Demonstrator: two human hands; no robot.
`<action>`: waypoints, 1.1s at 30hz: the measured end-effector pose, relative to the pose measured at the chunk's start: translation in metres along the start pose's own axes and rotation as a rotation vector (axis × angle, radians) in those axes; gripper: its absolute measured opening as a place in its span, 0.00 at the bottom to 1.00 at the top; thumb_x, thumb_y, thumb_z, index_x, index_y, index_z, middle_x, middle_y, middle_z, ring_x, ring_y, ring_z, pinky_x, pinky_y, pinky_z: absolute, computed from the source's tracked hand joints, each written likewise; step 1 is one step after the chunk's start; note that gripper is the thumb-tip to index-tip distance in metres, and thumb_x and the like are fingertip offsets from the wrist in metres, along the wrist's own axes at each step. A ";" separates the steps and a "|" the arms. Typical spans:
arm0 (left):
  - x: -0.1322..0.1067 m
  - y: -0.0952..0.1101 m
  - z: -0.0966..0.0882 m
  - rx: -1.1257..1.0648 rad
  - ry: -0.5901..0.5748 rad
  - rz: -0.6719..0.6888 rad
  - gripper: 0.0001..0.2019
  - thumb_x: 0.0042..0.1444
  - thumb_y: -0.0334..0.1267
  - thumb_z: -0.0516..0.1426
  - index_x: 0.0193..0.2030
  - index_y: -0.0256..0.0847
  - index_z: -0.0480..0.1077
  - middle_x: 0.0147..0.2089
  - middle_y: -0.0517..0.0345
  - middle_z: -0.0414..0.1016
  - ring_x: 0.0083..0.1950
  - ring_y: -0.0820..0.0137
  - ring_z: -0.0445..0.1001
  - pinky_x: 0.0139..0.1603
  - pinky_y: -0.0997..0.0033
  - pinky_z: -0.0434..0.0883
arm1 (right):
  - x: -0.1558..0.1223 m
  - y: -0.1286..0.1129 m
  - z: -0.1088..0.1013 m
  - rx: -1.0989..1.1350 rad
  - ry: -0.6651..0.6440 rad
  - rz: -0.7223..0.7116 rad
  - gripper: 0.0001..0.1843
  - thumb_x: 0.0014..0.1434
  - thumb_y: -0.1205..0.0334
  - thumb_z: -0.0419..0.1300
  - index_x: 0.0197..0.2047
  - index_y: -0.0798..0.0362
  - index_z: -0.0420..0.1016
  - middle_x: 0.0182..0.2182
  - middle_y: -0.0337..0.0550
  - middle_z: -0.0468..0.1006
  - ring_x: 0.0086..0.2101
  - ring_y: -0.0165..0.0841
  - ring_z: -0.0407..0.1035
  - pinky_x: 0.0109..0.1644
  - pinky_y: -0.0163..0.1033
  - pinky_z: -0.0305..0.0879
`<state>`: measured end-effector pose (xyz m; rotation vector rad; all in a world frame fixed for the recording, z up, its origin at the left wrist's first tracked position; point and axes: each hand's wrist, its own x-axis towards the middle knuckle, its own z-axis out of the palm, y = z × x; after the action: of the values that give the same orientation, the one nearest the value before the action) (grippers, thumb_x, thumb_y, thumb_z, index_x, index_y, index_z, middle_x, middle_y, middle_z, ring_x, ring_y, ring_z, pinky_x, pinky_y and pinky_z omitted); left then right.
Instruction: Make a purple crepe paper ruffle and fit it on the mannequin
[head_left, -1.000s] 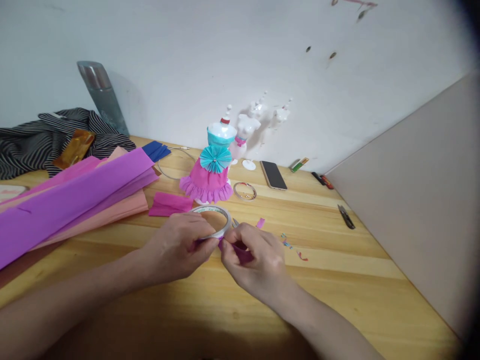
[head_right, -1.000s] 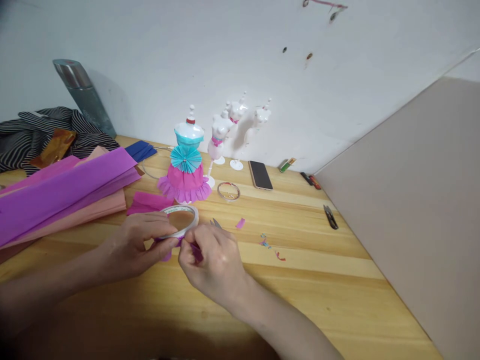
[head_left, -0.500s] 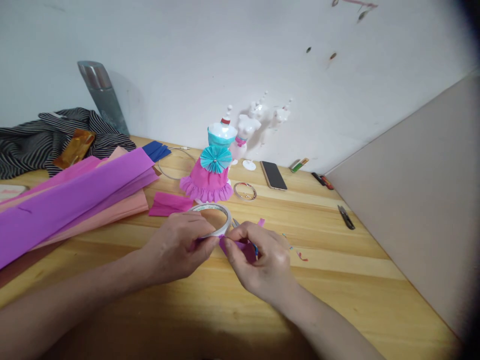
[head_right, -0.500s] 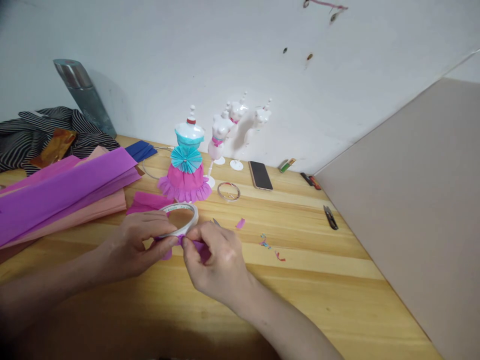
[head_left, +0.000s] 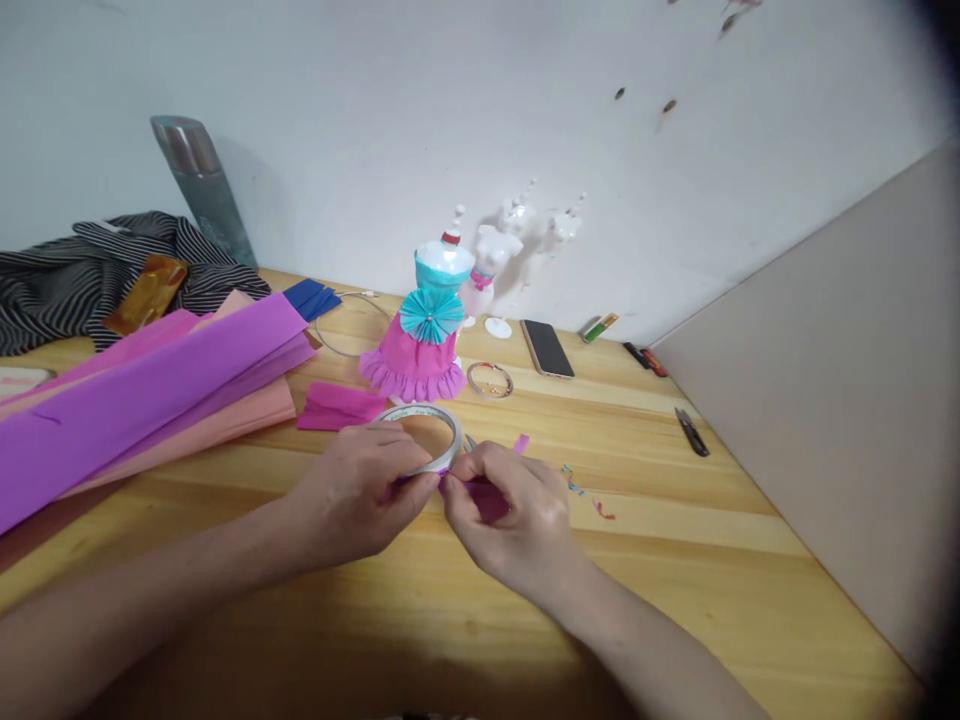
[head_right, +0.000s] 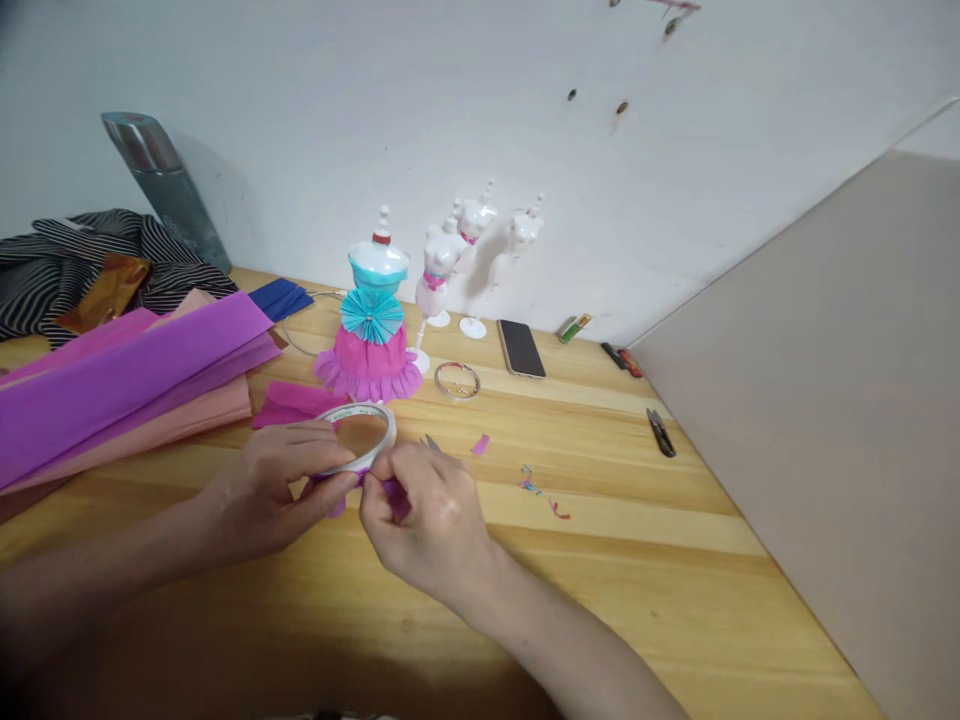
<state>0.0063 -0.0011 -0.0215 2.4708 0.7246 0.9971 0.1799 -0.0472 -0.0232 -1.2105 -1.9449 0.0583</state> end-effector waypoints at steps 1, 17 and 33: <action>0.000 0.000 0.000 0.000 -0.003 -0.001 0.14 0.59 0.28 0.52 0.22 0.37 0.65 0.19 0.64 0.60 0.23 0.76 0.59 0.25 0.73 0.54 | 0.000 0.000 0.001 -0.001 0.001 0.007 0.10 0.54 0.72 0.55 0.25 0.50 0.62 0.18 0.33 0.67 0.17 0.25 0.58 0.22 0.32 0.57; 0.000 -0.001 -0.004 -0.016 -0.010 0.001 0.16 0.60 0.28 0.52 0.20 0.36 0.63 0.18 0.63 0.61 0.23 0.76 0.60 0.25 0.74 0.55 | 0.004 -0.002 -0.008 0.263 -0.114 0.195 0.07 0.54 0.70 0.57 0.26 0.52 0.66 0.19 0.34 0.67 0.18 0.24 0.57 0.20 0.32 0.52; 0.000 -0.003 -0.005 -0.085 -0.032 -0.038 0.15 0.60 0.29 0.53 0.22 0.34 0.67 0.19 0.62 0.65 0.23 0.77 0.63 0.26 0.76 0.58 | 0.006 0.000 -0.010 0.292 -0.143 0.211 0.10 0.55 0.70 0.56 0.23 0.55 0.68 0.18 0.35 0.69 0.18 0.24 0.58 0.22 0.30 0.54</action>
<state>0.0018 0.0020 -0.0197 2.3862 0.7020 0.9519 0.1856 -0.0466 -0.0128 -1.2342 -1.8424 0.5328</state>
